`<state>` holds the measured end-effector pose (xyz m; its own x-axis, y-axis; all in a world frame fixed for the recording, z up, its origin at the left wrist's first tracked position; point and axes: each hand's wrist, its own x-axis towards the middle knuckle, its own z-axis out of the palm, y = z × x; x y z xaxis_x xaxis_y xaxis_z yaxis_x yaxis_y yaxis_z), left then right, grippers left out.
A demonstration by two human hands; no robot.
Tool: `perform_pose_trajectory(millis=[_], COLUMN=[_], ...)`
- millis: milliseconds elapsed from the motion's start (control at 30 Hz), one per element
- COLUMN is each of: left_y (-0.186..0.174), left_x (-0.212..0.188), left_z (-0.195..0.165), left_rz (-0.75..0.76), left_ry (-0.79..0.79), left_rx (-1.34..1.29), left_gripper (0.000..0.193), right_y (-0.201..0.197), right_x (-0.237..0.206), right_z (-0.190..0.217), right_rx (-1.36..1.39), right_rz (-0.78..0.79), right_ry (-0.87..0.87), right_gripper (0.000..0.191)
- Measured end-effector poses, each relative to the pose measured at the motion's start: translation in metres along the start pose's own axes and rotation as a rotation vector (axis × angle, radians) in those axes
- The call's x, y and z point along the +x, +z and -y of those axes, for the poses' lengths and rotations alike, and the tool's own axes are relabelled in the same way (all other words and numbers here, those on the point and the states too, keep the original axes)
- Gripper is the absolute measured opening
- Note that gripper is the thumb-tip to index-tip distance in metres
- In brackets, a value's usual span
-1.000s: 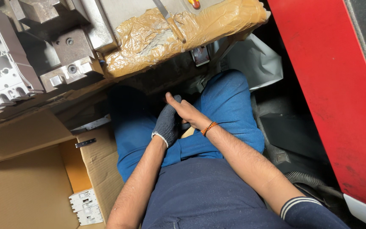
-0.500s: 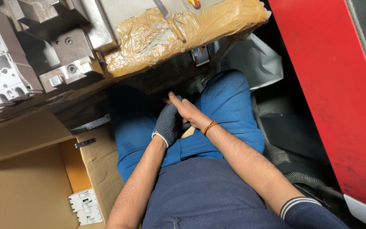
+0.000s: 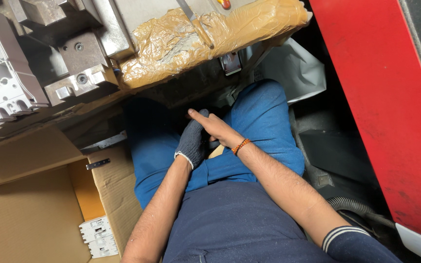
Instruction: The person sits and repeatedly processes white plastic housing components. They use a metal file to smooth edges on a workbench, then use a yellow utility knife to trim flash from the parts while holding them in gloved hands. Finished pieces are placed into a cardboard box.
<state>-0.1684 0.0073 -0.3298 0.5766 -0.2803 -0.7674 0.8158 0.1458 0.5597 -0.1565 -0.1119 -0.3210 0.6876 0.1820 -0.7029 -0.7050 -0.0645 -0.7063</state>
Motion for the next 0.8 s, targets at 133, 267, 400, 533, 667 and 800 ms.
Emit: perform_pose_trajectory(millis=[133,267,400,533,667,800], left_y=[0.0,0.001,-0.002,-0.004,0.001,0.007], left_x=[-0.004,-0.009,-0.01,-0.007,-0.005,-0.008], left_z=[-0.003,-0.005,-0.005,-0.002,-0.003,-0.007], left_rz=[0.075,0.077,0.012,0.015,0.031,-0.081], left_ry=[0.224,0.194,0.501,0.476,0.161,-0.112], left_rx=[0.514,0.42,1.309,1.293,0.484,-0.119], left_gripper=[0.029,0.027,0.041,0.039,0.032,0.042], right_y=[0.0,0.0,0.0,-0.001,-0.001,-0.002], right_x=[-0.001,-0.003,-0.005,-0.005,-0.003,-0.002], right_z=[0.001,0.004,0.006,0.006,0.006,0.005], right_rx=[0.012,0.003,-0.021,-0.027,-0.019,-0.004], right_rz=[0.007,0.002,-0.001,-0.004,-0.015,0.001], right_ry=[0.003,0.014,-0.01,-0.017,-0.003,0.003], right_gripper=[0.084,0.083,0.078,0.075,0.076,0.078])
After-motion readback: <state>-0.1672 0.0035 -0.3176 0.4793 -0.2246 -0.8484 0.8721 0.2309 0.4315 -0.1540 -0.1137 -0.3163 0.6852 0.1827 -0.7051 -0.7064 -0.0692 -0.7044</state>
